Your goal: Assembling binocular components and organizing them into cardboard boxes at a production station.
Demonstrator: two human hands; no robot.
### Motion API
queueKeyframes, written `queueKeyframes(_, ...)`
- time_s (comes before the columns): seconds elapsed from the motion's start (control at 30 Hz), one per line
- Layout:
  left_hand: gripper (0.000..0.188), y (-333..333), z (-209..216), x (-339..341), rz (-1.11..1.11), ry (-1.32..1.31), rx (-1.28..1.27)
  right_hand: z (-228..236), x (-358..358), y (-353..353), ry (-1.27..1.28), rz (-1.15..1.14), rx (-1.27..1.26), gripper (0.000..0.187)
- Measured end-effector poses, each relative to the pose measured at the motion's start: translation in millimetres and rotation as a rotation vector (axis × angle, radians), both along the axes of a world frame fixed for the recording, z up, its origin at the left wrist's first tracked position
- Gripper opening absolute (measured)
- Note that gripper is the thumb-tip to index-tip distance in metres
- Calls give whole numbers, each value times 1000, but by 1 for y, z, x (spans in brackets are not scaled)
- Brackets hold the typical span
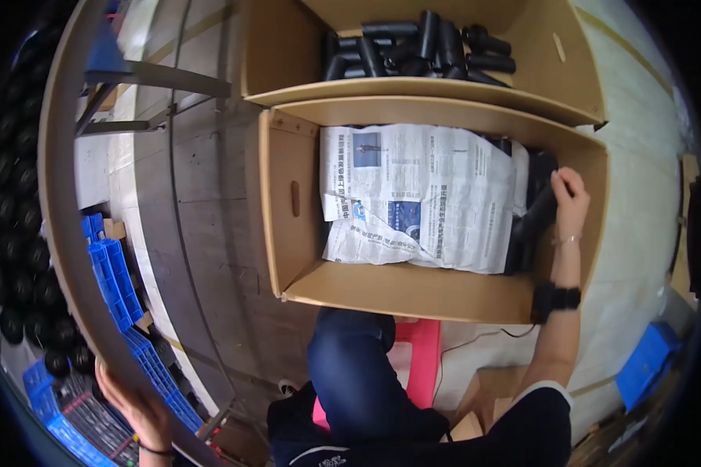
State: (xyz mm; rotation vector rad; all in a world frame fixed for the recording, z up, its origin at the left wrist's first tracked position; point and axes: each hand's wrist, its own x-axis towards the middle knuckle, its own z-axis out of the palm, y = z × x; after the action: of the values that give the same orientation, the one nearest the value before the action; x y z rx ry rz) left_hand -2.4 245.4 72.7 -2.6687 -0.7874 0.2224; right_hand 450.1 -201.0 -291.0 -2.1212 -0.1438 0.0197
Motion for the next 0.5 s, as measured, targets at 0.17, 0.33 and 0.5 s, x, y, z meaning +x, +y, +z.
queueKeyframes(0.17, 76, 4, 12, -6, 65, -146, -179, 118, -107, 126, 714, 195, 1030, 23)
queueKeyframes(0.33, 85, -36, 40, 9, -162, -285, -208, 261, -233, 223, 892, 612, 1189, 29)
queueKeyframes(0.5, 118, -139, 51, -37, 14, -770, -1195, 375, -346, 255, 856, 988, 1246, 17)
